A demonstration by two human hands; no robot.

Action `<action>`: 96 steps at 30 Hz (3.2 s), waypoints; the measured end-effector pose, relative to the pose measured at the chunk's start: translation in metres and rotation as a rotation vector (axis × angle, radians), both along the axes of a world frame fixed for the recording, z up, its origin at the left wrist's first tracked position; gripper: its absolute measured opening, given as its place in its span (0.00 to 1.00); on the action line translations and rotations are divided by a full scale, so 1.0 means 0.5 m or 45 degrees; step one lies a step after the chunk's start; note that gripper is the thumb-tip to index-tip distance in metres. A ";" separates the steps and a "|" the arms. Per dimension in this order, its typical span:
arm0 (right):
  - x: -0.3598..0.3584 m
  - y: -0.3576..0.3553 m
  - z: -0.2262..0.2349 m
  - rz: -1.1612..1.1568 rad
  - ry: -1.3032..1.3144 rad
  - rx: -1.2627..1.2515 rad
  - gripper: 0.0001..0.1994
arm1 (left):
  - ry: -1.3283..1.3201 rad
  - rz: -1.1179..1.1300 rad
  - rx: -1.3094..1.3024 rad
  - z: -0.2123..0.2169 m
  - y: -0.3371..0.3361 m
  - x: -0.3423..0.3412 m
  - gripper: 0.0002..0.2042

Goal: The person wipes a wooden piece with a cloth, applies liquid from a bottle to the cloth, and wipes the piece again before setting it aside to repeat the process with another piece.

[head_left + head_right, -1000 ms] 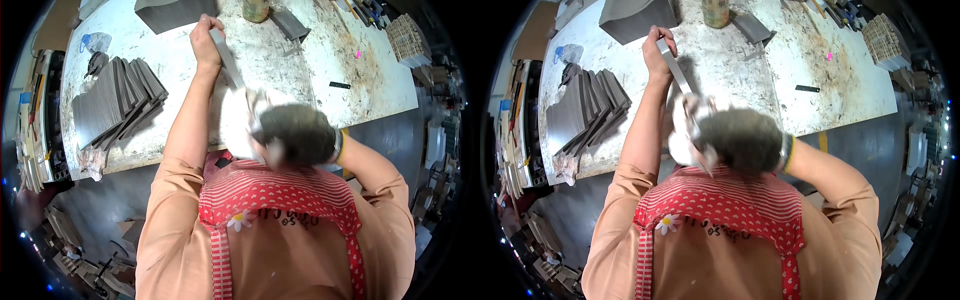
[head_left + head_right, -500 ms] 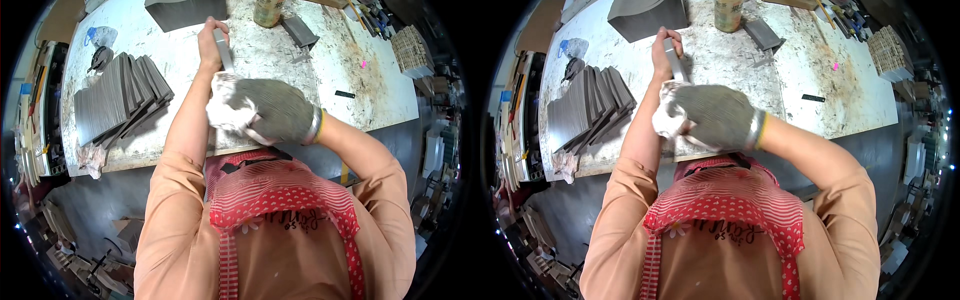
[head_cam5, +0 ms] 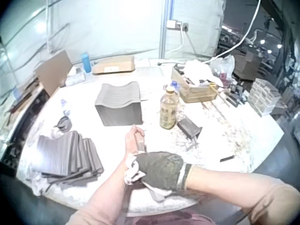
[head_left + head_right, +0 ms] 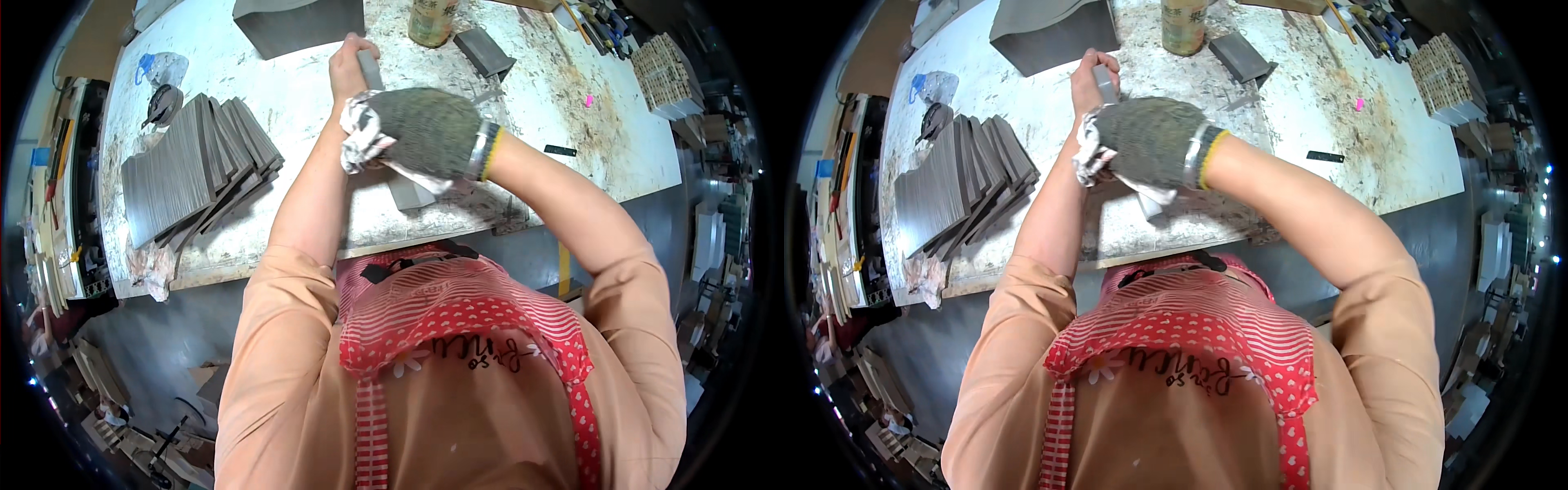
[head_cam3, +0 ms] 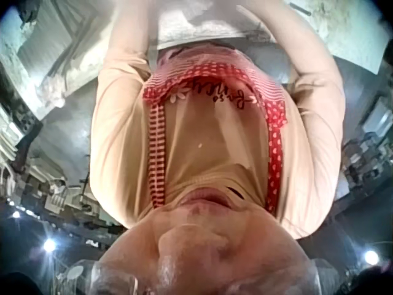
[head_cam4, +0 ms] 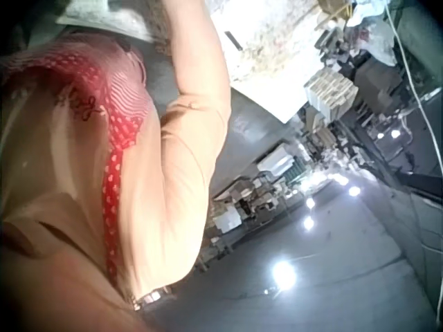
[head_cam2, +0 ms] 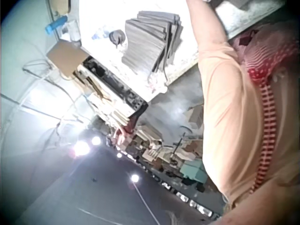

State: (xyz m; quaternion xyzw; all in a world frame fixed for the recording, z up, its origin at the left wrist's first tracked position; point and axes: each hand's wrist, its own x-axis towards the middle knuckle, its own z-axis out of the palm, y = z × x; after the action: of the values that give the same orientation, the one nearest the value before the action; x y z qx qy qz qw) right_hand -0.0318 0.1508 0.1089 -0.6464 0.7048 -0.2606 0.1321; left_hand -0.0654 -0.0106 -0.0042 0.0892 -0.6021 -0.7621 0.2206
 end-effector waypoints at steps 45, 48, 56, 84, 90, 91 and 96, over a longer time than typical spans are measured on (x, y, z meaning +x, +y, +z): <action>0.050 -0.059 -0.050 -0.609 0.342 -0.194 0.16 | 0.144 0.092 -0.522 -0.019 -0.016 0.018 0.14; 0.120 -0.017 0.009 -0.524 -0.051 -0.035 0.16 | 0.020 -0.003 -0.152 -0.001 -0.027 0.033 0.15; 0.102 0.191 0.088 -0.330 0.631 0.274 0.17 | 0.077 -0.076 -0.094 -0.023 -0.034 0.026 0.22; 0.031 -0.018 0.004 -0.889 -0.112 -0.085 0.07 | 0.169 -0.208 -0.014 -0.017 -0.032 0.029 0.20; 0.069 -0.066 -0.071 -0.684 0.096 -0.049 0.24 | 0.246 -0.080 -0.443 -0.033 -0.047 0.006 0.17; 0.079 -0.023 -0.079 -0.529 0.301 -0.137 0.23 | 0.088 -0.200 -0.077 -0.022 -0.046 -0.003 0.18; 0.158 0.040 -0.016 -0.448 0.178 -0.156 0.15 | -0.066 -0.248 0.155 -0.003 -0.026 0.030 0.20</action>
State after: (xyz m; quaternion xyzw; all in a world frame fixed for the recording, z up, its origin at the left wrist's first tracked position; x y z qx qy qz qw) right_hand 0.0470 0.1709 0.1008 -0.5366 0.7972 -0.2765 -0.0046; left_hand -0.0502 -0.0237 -0.0057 0.0634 -0.5659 -0.8126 0.1239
